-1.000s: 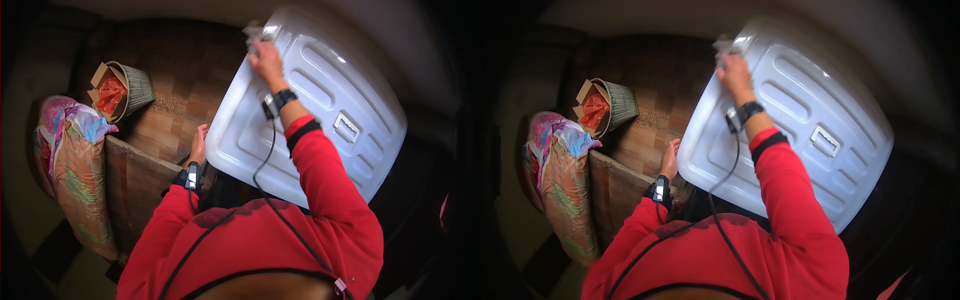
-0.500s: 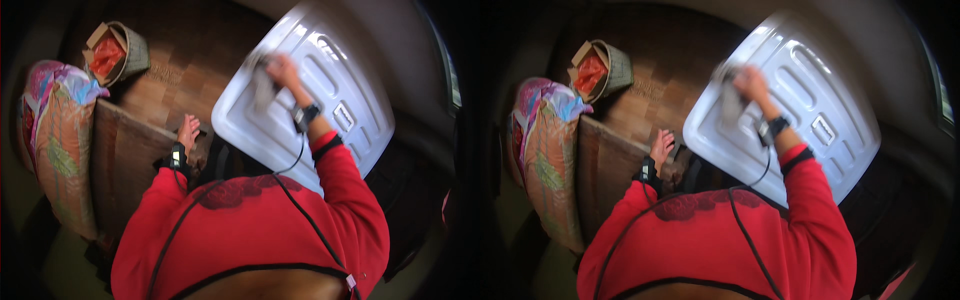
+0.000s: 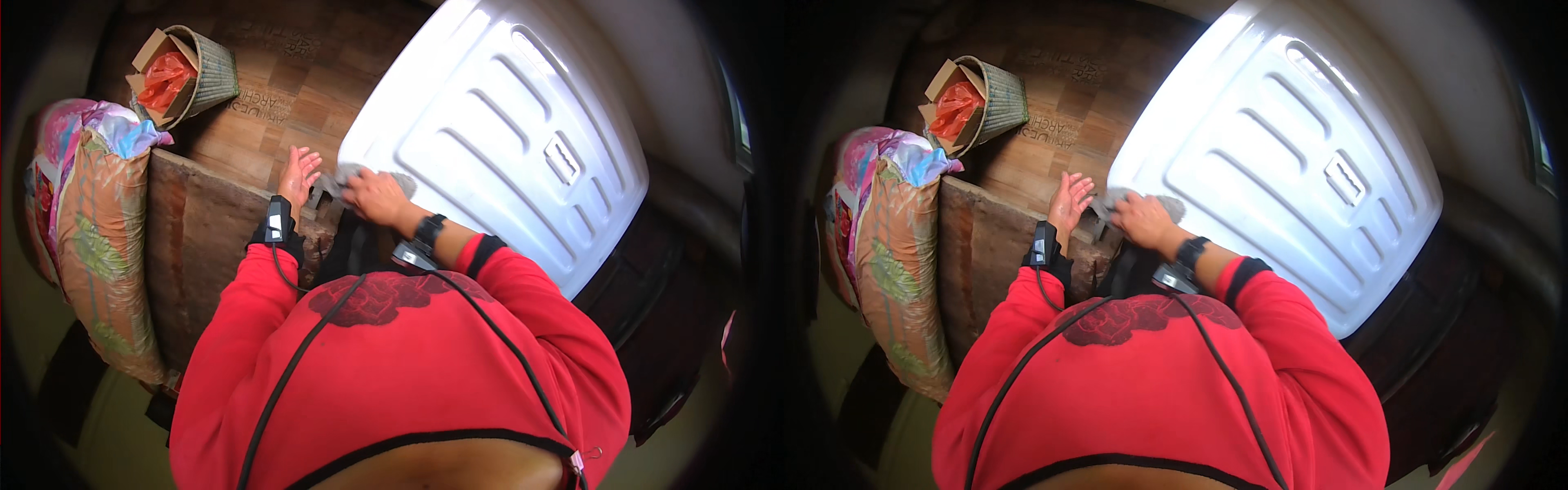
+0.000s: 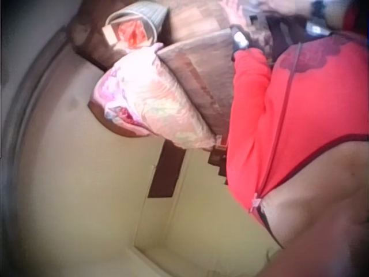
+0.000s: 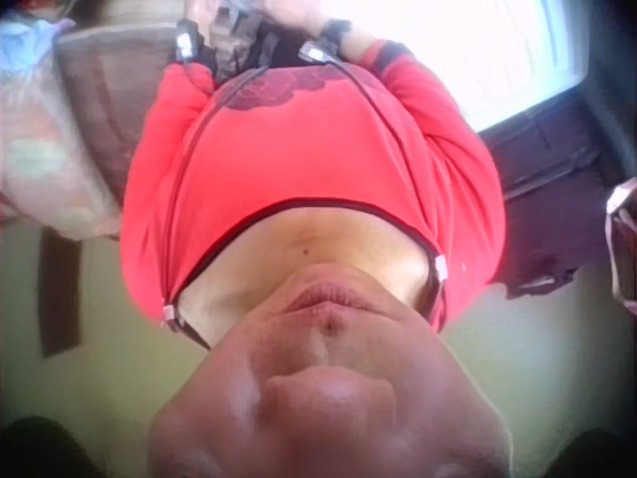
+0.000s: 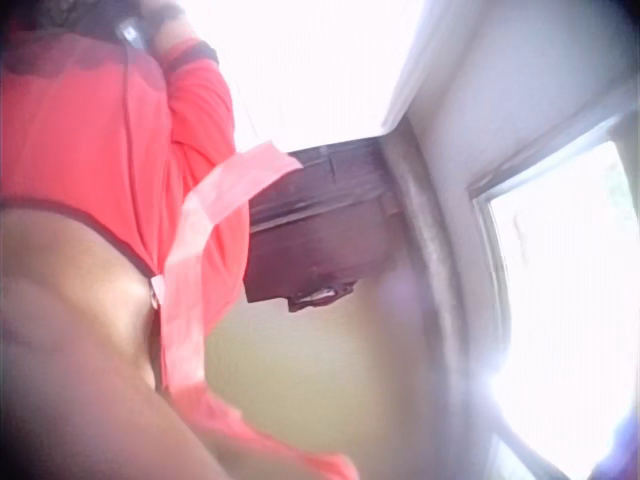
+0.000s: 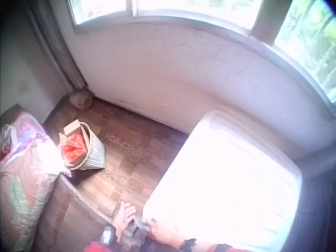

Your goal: The person wipes the surface of a white plastic lid and then wipes the interior frame and glass of a sliding window with a cloth.

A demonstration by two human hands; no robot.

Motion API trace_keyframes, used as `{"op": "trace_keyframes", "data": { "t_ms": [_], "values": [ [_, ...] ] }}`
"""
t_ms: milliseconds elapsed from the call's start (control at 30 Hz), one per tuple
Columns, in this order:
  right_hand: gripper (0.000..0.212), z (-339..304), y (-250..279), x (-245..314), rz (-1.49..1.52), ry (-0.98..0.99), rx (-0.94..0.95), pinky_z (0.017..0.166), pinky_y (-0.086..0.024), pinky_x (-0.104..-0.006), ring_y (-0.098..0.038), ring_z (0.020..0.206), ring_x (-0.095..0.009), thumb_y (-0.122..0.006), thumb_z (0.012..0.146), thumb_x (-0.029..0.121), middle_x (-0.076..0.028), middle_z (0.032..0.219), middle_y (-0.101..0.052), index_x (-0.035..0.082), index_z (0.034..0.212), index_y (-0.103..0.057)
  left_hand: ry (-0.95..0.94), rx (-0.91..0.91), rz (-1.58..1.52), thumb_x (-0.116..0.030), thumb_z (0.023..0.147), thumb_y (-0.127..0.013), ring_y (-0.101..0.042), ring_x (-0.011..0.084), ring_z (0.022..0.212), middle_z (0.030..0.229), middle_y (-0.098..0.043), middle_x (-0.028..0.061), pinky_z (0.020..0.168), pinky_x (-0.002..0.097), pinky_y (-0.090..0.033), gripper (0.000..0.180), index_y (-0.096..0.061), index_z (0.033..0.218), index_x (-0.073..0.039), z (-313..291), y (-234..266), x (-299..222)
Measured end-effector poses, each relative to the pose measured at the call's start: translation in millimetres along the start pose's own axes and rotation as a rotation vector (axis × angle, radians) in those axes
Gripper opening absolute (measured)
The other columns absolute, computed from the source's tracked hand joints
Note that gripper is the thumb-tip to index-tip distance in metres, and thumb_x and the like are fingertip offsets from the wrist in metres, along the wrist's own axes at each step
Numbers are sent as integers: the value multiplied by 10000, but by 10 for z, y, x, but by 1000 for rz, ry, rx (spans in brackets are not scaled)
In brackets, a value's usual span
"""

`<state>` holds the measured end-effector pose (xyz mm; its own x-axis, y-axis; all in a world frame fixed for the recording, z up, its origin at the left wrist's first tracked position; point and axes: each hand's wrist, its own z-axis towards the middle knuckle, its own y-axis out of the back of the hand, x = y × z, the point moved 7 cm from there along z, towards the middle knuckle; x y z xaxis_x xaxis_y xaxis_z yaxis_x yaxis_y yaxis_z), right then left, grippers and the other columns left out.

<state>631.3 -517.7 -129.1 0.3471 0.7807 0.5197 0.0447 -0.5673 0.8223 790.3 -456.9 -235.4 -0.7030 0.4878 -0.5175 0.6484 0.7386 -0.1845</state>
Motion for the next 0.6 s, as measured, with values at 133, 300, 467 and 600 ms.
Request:
{"op": "trace_keyframes", "data": {
  "t_ms": [133, 300, 467, 600],
  "values": [
    [284, -865, -94, -152, 41, -51, 242, 712, -502, -368, -508, 966, -232, -669, 682, 276, 2, 975, -520, 222, 958, -631, 30, -33, 73, -555, 923, -382, -560, 196, 1000, 1108, -593, 114, 795, 356, -423, 576, -446, 1211, -61, -52, 68, 123],
    [429, -973, 519, -1110, 509, -589, 2, 839, -480, -388, -603, 939, -320, -660, 682, 288, -151, 1002, -633, 142, 1085, -630, 90, -40, 27, -530, 922, -414, -585, 184, 935, 1066, -609, 105, 736, 319, -444, 547, -476, 1176, -49, -108, 160, 330],
    [470, 30, 771, -1221, 61, -820, -319, 793, -474, -449, -538, 983, -351, -651, 745, 283, -199, 1087, -498, 12, 1085, -472, 97, -65, 37, -510, 923, -433, -577, 178, 958, 1070, -608, 91, 762, 320, -450, 518, -489, 1160, -53, -140, 294, 328],
    [418, -15, 446, -695, 111, -678, -258, 768, -477, -458, -520, 965, -327, -661, 726, 253, -153, 1033, -479, 39, 1045, -495, 46, -37, 62, -466, 930, -456, -578, 180, 963, 1062, -612, 89, 778, 328, -456, 472, -495, 1152, -51, -174, 314, 233]
  ]
}}
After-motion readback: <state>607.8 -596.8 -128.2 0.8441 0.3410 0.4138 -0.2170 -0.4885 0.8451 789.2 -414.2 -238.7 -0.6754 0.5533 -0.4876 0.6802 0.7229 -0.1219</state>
